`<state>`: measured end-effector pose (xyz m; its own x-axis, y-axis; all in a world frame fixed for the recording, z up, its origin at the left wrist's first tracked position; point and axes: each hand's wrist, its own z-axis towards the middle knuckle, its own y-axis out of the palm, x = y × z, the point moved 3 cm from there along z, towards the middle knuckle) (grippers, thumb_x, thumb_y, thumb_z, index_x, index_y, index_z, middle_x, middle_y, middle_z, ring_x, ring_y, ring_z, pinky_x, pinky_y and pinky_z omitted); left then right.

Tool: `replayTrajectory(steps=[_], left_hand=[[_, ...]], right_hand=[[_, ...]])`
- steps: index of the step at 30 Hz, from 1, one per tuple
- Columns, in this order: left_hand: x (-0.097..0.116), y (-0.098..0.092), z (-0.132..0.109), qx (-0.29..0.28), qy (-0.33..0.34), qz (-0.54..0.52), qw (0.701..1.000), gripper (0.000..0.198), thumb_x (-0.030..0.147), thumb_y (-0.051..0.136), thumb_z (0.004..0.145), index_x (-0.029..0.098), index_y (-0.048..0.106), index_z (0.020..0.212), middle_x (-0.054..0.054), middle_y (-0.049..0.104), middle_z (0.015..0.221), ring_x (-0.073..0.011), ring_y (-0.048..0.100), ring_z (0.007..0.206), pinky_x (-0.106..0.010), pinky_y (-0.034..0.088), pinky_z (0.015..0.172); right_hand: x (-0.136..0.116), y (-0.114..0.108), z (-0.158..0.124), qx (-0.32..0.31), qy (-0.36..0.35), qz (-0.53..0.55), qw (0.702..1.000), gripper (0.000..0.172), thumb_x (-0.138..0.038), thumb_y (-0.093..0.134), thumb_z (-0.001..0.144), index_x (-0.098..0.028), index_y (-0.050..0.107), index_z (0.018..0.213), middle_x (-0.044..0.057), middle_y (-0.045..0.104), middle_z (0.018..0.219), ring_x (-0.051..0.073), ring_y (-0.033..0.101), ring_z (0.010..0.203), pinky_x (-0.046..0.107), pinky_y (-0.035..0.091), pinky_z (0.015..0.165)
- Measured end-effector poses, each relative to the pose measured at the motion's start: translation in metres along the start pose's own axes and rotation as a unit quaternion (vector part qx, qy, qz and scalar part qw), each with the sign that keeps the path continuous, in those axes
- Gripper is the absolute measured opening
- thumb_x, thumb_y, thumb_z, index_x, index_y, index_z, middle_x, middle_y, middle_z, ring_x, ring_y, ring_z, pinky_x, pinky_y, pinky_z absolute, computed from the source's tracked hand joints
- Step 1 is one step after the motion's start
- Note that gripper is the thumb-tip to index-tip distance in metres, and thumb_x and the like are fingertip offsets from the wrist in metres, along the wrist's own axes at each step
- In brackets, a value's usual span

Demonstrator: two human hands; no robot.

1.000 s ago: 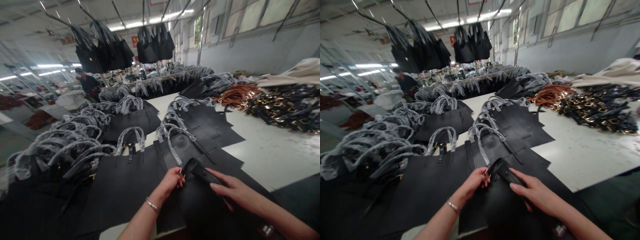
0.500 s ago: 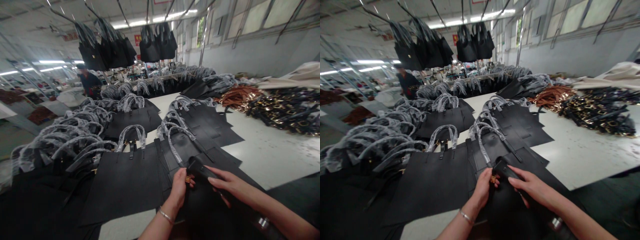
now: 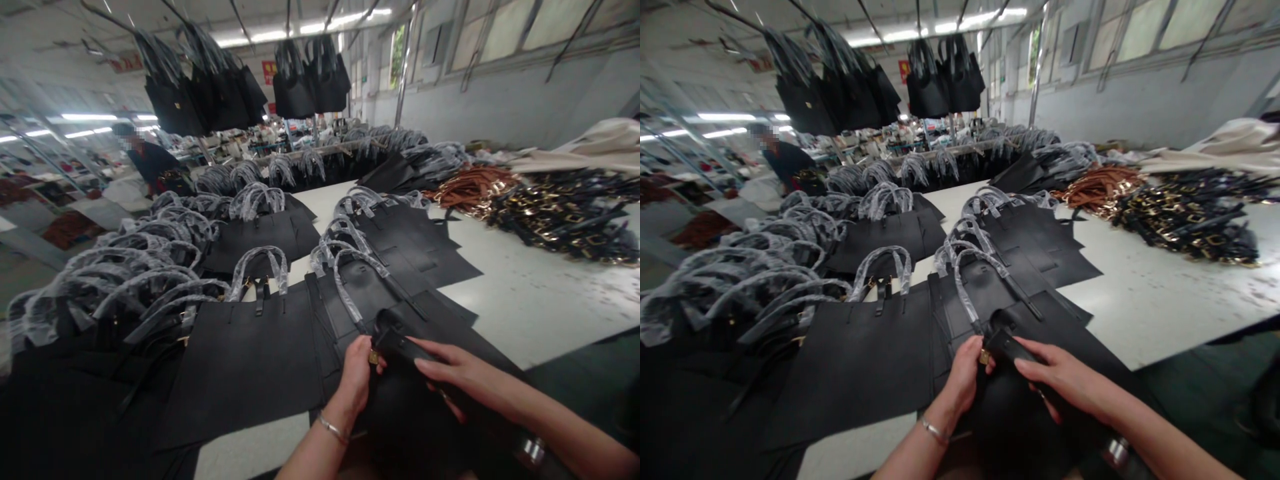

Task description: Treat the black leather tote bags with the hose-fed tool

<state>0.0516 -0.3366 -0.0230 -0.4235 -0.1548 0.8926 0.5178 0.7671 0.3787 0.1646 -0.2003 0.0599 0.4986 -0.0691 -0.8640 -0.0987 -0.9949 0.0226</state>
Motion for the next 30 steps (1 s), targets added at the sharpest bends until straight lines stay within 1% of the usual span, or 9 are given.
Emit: replayTrajectory(steps=[6,9,11,14,17,21,23,26,30], left_hand=[[0.001,0.0,-0.001,-0.001,-0.02,-0.014,1.0,0.044,0.055,0.059,0.079,0.011,0.057,0.081,-0.01,0.065,0.072,-0.0101,0.049,0.051,-0.023,0.036,0.049],[0.001,0.0,-0.002,0.0,-0.022,-0.021,1.0,0.042,0.052,0.059,0.079,0.011,0.057,0.081,-0.01,0.066,0.073,-0.0104,0.05,0.052,-0.022,0.036,0.049],[0.001,0.001,-0.002,-0.001,-0.011,-0.014,1.0,0.04,0.051,0.059,0.08,0.012,0.056,0.079,-0.007,0.063,0.067,-0.0104,0.05,0.051,-0.022,0.036,0.049],[0.002,0.001,-0.001,0.0,0.012,0.0,1.0,0.04,0.052,0.06,0.081,0.012,0.056,0.075,-0.003,0.059,0.059,-0.0096,0.048,0.049,-0.022,0.037,0.05],[0.001,0.002,-0.002,0.002,0.01,-0.014,1.0,0.045,0.055,0.063,0.078,0.011,0.059,0.082,-0.007,0.064,0.069,-0.0112,0.053,0.054,-0.022,0.04,0.052],[-0.001,0.003,-0.004,0.028,-0.018,-0.026,0.999,0.05,0.058,0.064,0.077,0.01,0.059,0.086,-0.012,0.068,0.078,-0.0139,0.058,0.06,-0.025,0.045,0.057],[-0.001,0.004,-0.005,0.036,-0.019,-0.023,0.999,0.048,0.058,0.064,0.077,0.011,0.058,0.081,-0.01,0.066,0.072,-0.0114,0.054,0.054,-0.023,0.041,0.052],[0.003,0.006,-0.004,0.027,-0.013,-0.014,0.999,0.045,0.058,0.062,0.077,0.013,0.054,0.075,-0.004,0.06,0.063,-0.0075,0.044,0.045,-0.019,0.029,0.041],[0.009,0.008,-0.001,0.029,-0.014,0.014,0.999,0.038,0.051,0.061,0.075,0.015,0.054,0.078,0.002,0.053,0.056,-0.0056,0.034,0.039,-0.019,0.019,0.038]], right_hand=[[-0.015,-0.003,0.008,0.078,-0.034,-0.002,0.996,0.078,-0.052,0.064,0.082,-0.02,0.038,0.148,-0.004,0.059,0.067,0.009,0.053,0.037,0.017,0.041,0.034],[-0.013,-0.006,-0.002,0.036,-0.018,-0.006,0.999,0.075,-0.053,0.065,0.082,-0.021,0.043,0.146,-0.003,0.06,0.07,0.008,0.053,0.04,0.017,0.042,0.036],[-0.009,-0.005,-0.006,0.009,-0.011,-0.005,1.0,0.074,-0.054,0.066,0.081,-0.021,0.046,0.144,-0.003,0.059,0.071,0.007,0.053,0.041,0.016,0.043,0.037],[-0.006,0.002,-0.001,0.003,-0.006,-0.004,1.0,0.075,-0.055,0.066,0.08,-0.02,0.045,0.144,-0.003,0.059,0.069,0.008,0.053,0.039,0.017,0.042,0.035],[-0.01,0.005,0.012,0.046,-0.031,-0.002,0.998,0.076,-0.052,0.063,0.082,-0.019,0.04,0.147,-0.003,0.06,0.068,0.009,0.053,0.036,0.018,0.04,0.033],[-0.009,-0.006,0.019,0.111,-0.051,-0.011,0.992,0.075,-0.048,0.062,0.083,-0.02,0.037,0.148,-0.004,0.059,0.065,0.01,0.054,0.036,0.019,0.04,0.033],[-0.004,-0.012,0.016,0.109,-0.051,-0.015,0.993,0.075,-0.048,0.062,0.084,-0.021,0.037,0.148,-0.004,0.06,0.066,0.01,0.055,0.037,0.019,0.04,0.034],[0.006,-0.018,0.008,0.119,-0.052,-0.018,0.991,0.075,-0.049,0.062,0.084,-0.021,0.036,0.149,-0.003,0.061,0.069,0.01,0.055,0.038,0.019,0.04,0.035],[0.013,-0.019,0.002,0.143,-0.041,-0.031,0.988,0.074,-0.048,0.061,0.085,-0.021,0.036,0.149,-0.003,0.06,0.069,0.01,0.055,0.038,0.019,0.039,0.036]])
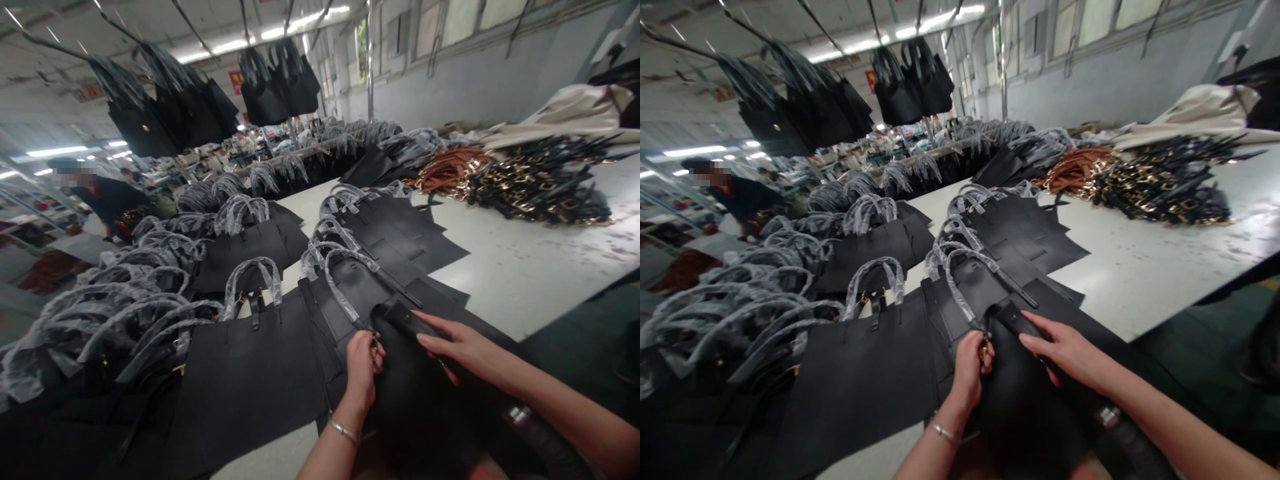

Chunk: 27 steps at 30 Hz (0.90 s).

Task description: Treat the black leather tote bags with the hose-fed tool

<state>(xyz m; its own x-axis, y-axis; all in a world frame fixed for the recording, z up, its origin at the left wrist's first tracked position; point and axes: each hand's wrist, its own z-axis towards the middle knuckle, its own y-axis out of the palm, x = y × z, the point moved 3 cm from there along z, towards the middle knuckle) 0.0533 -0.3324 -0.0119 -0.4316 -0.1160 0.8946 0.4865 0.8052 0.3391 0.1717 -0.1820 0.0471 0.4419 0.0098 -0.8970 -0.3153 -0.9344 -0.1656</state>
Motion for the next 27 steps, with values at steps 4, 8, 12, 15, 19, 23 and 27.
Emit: replayTrajectory(steps=[4,8,12,15,19,23,27], left_hand=[[0.004,0.002,0.001,0.013,-0.008,0.004,1.0,0.032,0.045,0.061,0.071,0.014,0.056,0.079,0.004,0.048,0.052,-0.0049,0.029,0.039,-0.018,0.016,0.038],[0.003,0.004,0.001,0.013,-0.016,0.001,1.0,0.029,0.043,0.059,0.071,0.016,0.054,0.078,0.006,0.044,0.05,-0.0051,0.027,0.04,-0.019,0.014,0.039],[0.0,0.004,0.001,0.023,-0.012,0.01,1.0,0.023,0.038,0.056,0.07,0.016,0.054,0.076,0.007,0.04,0.048,-0.0051,0.024,0.04,-0.02,0.013,0.04],[-0.001,0.004,0.001,0.017,-0.015,-0.01,1.0,0.022,0.029,0.054,0.064,0.015,0.055,0.081,0.007,0.04,0.051,-0.0052,0.025,0.041,-0.02,0.014,0.041],[-0.001,0.003,-0.001,0.001,-0.011,-0.025,1.0,0.027,0.024,0.05,0.061,0.014,0.055,0.085,0.004,0.048,0.059,-0.0059,0.029,0.044,-0.02,0.017,0.042],[-0.002,0.001,-0.003,-0.006,0.008,-0.018,1.0,0.014,0.024,0.048,0.063,0.016,0.052,0.073,0.004,0.043,0.055,-0.0076,0.032,0.045,-0.021,0.022,0.043],[-0.002,-0.002,-0.002,-0.016,0.012,-0.015,1.0,0.011,0.023,0.047,0.061,0.017,0.05,0.069,0.004,0.039,0.053,-0.0083,0.033,0.047,-0.021,0.022,0.044]], right_hand=[[0.002,0.001,-0.001,-0.006,-0.008,-0.011,1.0,0.075,-0.049,0.061,0.084,-0.02,0.036,0.149,-0.003,0.059,0.068,0.01,0.055,0.039,0.019,0.039,0.037],[0.006,0.001,-0.001,-0.014,-0.017,-0.009,1.0,0.076,-0.05,0.06,0.085,-0.019,0.035,0.149,-0.004,0.059,0.067,0.01,0.054,0.04,0.02,0.039,0.038],[0.006,0.003,-0.002,-0.018,-0.025,-0.024,0.999,0.075,-0.051,0.06,0.086,-0.018,0.035,0.149,-0.004,0.059,0.064,0.011,0.054,0.041,0.02,0.04,0.04],[0.004,0.005,-0.005,-0.021,-0.019,-0.034,0.999,0.077,-0.05,0.06,0.086,-0.017,0.034,0.15,-0.004,0.06,0.061,0.012,0.054,0.042,0.02,0.039,0.04],[0.003,0.006,-0.009,-0.044,-0.02,-0.026,0.998,0.075,-0.05,0.061,0.087,-0.019,0.035,0.15,-0.004,0.06,0.061,0.011,0.055,0.043,0.019,0.039,0.041],[0.003,0.012,-0.012,-0.099,-0.015,0.014,0.995,0.073,-0.05,0.062,0.087,-0.023,0.037,0.149,-0.005,0.058,0.067,0.01,0.054,0.044,0.019,0.041,0.04],[-0.005,0.023,-0.007,-0.124,0.002,0.029,0.992,0.073,-0.049,0.063,0.085,-0.022,0.039,0.148,-0.003,0.059,0.072,0.009,0.055,0.042,0.018,0.04,0.037]])
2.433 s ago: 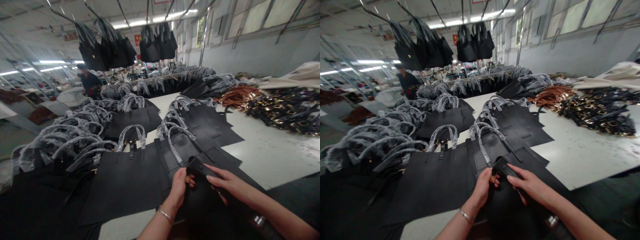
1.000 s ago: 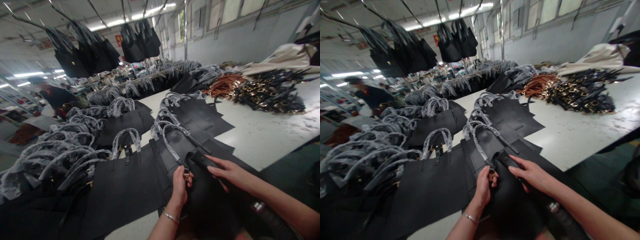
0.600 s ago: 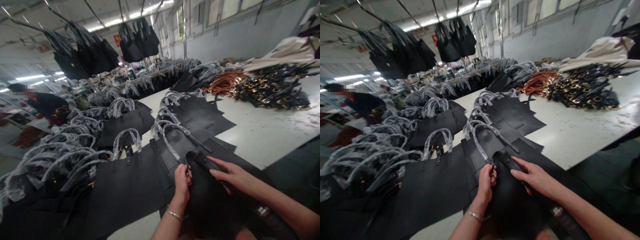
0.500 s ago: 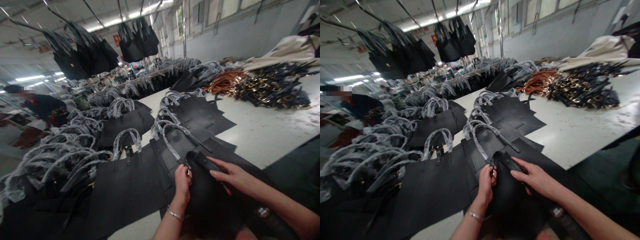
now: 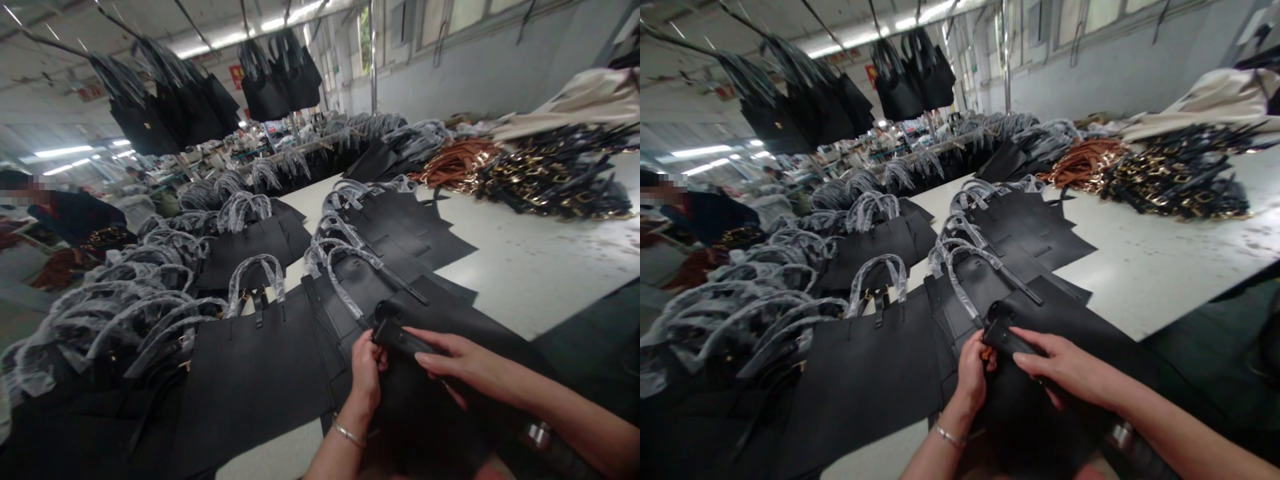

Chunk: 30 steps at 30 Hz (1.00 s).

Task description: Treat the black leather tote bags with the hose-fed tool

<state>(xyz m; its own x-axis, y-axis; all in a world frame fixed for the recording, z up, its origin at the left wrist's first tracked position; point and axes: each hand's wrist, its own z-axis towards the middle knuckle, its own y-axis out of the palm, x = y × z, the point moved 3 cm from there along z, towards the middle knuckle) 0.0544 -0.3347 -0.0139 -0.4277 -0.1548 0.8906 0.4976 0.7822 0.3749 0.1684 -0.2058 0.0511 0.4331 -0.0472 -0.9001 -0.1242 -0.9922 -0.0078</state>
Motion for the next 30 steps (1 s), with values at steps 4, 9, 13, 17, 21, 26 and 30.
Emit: replayTrajectory(steps=[4,9,13,17,21,26,30], left_hand=[[0.0,0.0,0.002,-0.015,0.004,0.009,1.0,0.015,0.023,0.045,0.06,0.015,0.053,0.069,0.002,0.043,0.056,-0.0079,0.033,0.047,-0.021,0.021,0.044],[-0.004,0.0,0.001,-0.014,0.003,-0.024,1.0,0.012,0.026,0.049,0.067,0.015,0.051,0.063,0.002,0.04,0.052,-0.0084,0.034,0.047,-0.022,0.023,0.046],[-0.005,0.001,-0.002,-0.005,-0.067,-0.095,0.993,0.034,0.042,0.054,0.076,0.009,0.062,0.08,-0.004,0.054,0.065,-0.0095,0.042,0.052,-0.022,0.027,0.047],[-0.004,0.005,-0.009,0.014,-0.138,-0.132,0.982,0.033,0.033,0.072,0.066,0.009,0.065,0.088,-0.002,0.054,0.07,-0.0077,0.044,0.056,-0.02,0.034,0.053],[0.0,0.012,-0.01,0.024,-0.045,-0.082,0.995,0.025,0.025,0.077,0.061,0.01,0.064,0.077,0.0,0.054,0.065,-0.0081,0.045,0.056,-0.021,0.037,0.056],[-0.006,0.016,-0.009,0.027,-0.018,-0.043,0.999,0.028,0.021,0.076,0.058,0.009,0.068,0.082,-0.001,0.059,0.063,-0.0083,0.047,0.055,-0.021,0.034,0.055],[-0.01,0.014,-0.01,0.021,-0.013,-0.01,1.0,0.031,0.02,0.078,0.058,0.011,0.071,0.087,-0.005,0.066,0.072,-0.0106,0.053,0.059,-0.021,0.037,0.056]], right_hand=[[-0.008,0.001,0.006,0.049,-0.018,0.004,0.999,0.075,-0.048,0.062,0.085,-0.02,0.037,0.149,-0.004,0.058,0.07,0.008,0.053,0.039,0.018,0.04,0.036],[-0.007,0.004,0.003,0.004,0.0,0.005,1.0,0.075,-0.051,0.065,0.082,-0.022,0.042,0.147,-0.003,0.059,0.071,0.01,0.055,0.042,0.019,0.042,0.037],[-0.013,-0.003,0.007,0.089,-0.023,-0.004,0.996,0.081,-0.052,0.065,0.08,-0.018,0.038,0.148,-0.003,0.06,0.069,0.01,0.054,0.04,0.021,0.041,0.038],[-0.011,-0.017,0.003,0.096,-0.023,-0.005,0.995,0.082,-0.054,0.065,0.081,-0.02,0.035,0.15,-0.003,0.06,0.068,0.011,0.054,0.04,0.021,0.04,0.038],[0.001,-0.026,-0.014,0.082,-0.01,-0.007,0.997,0.082,-0.055,0.065,0.081,-0.022,0.035,0.15,-0.004,0.059,0.067,0.011,0.055,0.043,0.02,0.041,0.04],[0.015,-0.021,-0.029,0.062,0.028,0.013,0.998,0.085,-0.058,0.067,0.078,-0.024,0.036,0.15,-0.003,0.059,0.07,0.011,0.054,0.042,0.021,0.042,0.039],[0.011,-0.008,-0.021,0.031,0.049,0.013,0.998,0.081,-0.057,0.067,0.077,-0.025,0.041,0.147,-0.003,0.058,0.071,0.01,0.054,0.04,0.02,0.04,0.037]])
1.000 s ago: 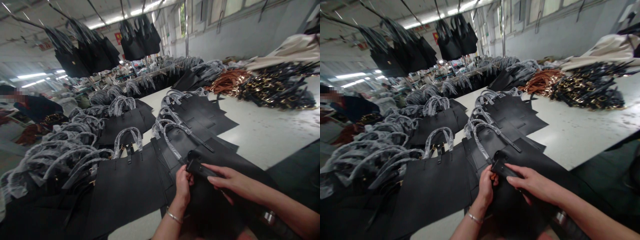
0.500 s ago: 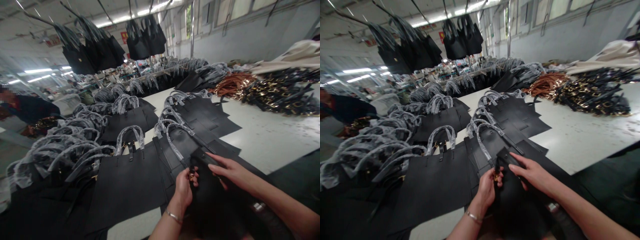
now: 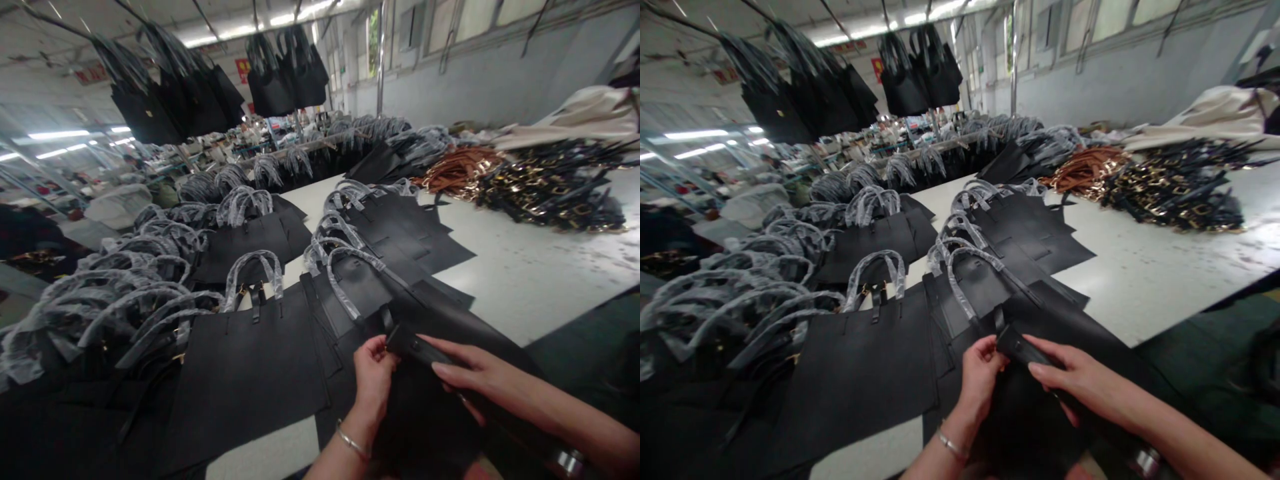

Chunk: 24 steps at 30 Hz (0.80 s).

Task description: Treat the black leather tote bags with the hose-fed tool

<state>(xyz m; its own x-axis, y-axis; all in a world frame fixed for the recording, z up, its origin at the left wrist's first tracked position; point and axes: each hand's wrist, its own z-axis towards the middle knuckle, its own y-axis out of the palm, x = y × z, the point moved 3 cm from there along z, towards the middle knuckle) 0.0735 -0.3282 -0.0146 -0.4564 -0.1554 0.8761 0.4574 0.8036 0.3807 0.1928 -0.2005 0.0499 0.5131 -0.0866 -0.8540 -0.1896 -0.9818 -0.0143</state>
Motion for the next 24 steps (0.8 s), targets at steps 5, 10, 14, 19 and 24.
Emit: replayTrajectory(steps=[5,10,14,19,24], left_hand=[[-0.001,-0.002,-0.001,0.003,-0.006,0.0,1.0,0.031,0.018,0.075,0.06,0.01,0.071,0.09,-0.007,0.068,0.073,-0.0127,0.058,0.06,-0.023,0.041,0.059],[-0.005,-0.002,0.001,0.014,-0.006,0.008,1.0,0.035,0.02,0.077,0.059,0.01,0.07,0.092,-0.006,0.067,0.071,-0.0123,0.058,0.059,-0.022,0.042,0.057],[-0.006,-0.001,0.003,-0.02,0.016,0.073,0.997,0.034,0.016,0.07,0.064,0.011,0.068,0.098,-0.009,0.069,0.085,-0.0174,0.062,0.07,-0.026,0.047,0.064],[0.028,-0.005,0.0,0.061,0.236,0.41,0.879,0.042,0.009,0.056,0.077,0.016,0.058,0.118,-0.014,0.06,0.117,-0.0276,0.055,0.112,-0.044,0.042,0.1],[0.039,0.017,0.02,0.016,0.307,0.613,0.728,0.05,0.01,0.055,0.082,0.013,0.046,0.131,-0.017,0.05,0.13,-0.0305,0.045,0.124,-0.046,0.036,0.106]], right_hand=[[-0.02,-0.001,0.013,0.075,-0.055,-0.004,0.996,0.081,-0.055,0.063,0.08,-0.019,0.038,0.148,-0.003,0.059,0.068,0.011,0.054,0.04,0.021,0.041,0.039],[-0.009,-0.007,0.006,0.027,-0.021,-0.007,0.999,0.08,-0.055,0.066,0.079,-0.022,0.04,0.148,-0.003,0.06,0.07,0.01,0.054,0.04,0.019,0.04,0.038],[-0.002,-0.002,0.009,0.019,-0.022,0.002,1.0,0.077,-0.052,0.066,0.079,-0.02,0.043,0.146,-0.003,0.059,0.071,0.01,0.054,0.041,0.021,0.042,0.039],[-0.028,-0.037,0.003,0.178,-0.088,0.014,0.98,0.068,-0.044,0.059,0.088,-0.02,0.037,0.148,-0.001,0.06,0.075,0.012,0.056,0.045,0.023,0.043,0.043],[-0.03,-0.097,-0.046,0.3,-0.097,0.035,0.948,0.062,-0.046,0.054,0.092,-0.023,0.038,0.147,0.001,0.062,0.08,0.012,0.059,0.049,0.021,0.045,0.046]])
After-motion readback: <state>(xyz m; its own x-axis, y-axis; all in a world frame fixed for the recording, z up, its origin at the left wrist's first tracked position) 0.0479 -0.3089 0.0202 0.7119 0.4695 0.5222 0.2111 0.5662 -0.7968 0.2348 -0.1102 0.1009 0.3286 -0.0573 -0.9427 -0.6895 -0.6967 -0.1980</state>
